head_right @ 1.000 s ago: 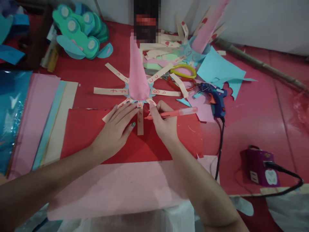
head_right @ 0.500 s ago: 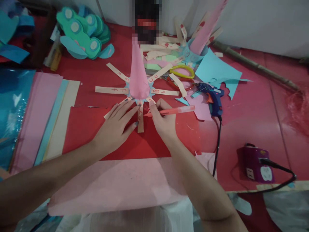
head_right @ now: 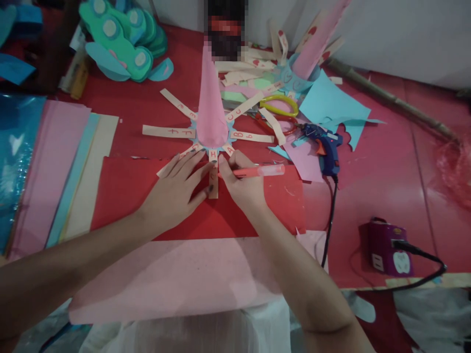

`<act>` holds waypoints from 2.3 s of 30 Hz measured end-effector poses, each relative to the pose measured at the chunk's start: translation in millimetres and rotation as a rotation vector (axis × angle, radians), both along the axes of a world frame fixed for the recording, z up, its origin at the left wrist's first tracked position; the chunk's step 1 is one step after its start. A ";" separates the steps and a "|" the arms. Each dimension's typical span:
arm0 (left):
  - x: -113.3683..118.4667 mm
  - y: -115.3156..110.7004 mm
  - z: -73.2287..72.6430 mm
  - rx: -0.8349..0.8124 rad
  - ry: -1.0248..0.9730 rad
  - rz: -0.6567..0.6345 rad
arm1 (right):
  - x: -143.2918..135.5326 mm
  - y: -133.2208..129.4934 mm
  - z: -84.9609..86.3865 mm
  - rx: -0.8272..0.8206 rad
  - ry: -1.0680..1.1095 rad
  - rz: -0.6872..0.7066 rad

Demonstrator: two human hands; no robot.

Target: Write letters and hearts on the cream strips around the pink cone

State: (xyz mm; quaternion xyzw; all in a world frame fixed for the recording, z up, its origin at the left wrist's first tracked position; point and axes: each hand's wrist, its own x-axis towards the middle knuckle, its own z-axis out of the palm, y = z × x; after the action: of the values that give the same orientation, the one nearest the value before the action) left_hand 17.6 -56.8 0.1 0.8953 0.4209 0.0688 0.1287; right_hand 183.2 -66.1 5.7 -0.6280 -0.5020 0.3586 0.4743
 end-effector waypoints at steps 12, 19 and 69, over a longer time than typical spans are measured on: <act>0.3 0.4 1.4 -0.019 -0.012 0.005 | 1.5 0.9 -4.3 0.027 0.010 0.060; 0.1 -0.2 1.9 -0.018 -0.021 -0.002 | 2.3 1.3 -6.2 0.068 -0.060 0.083; 0.0 0.2 2.3 -0.023 -0.040 -0.010 | 2.5 1.3 -3.1 -0.002 0.015 0.088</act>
State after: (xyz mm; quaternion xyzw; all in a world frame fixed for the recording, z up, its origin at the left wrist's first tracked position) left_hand 17.6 -56.7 2.5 0.8943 0.4146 0.0811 0.1475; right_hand 185.8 -64.8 2.7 -0.6030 -0.5251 0.3844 0.4614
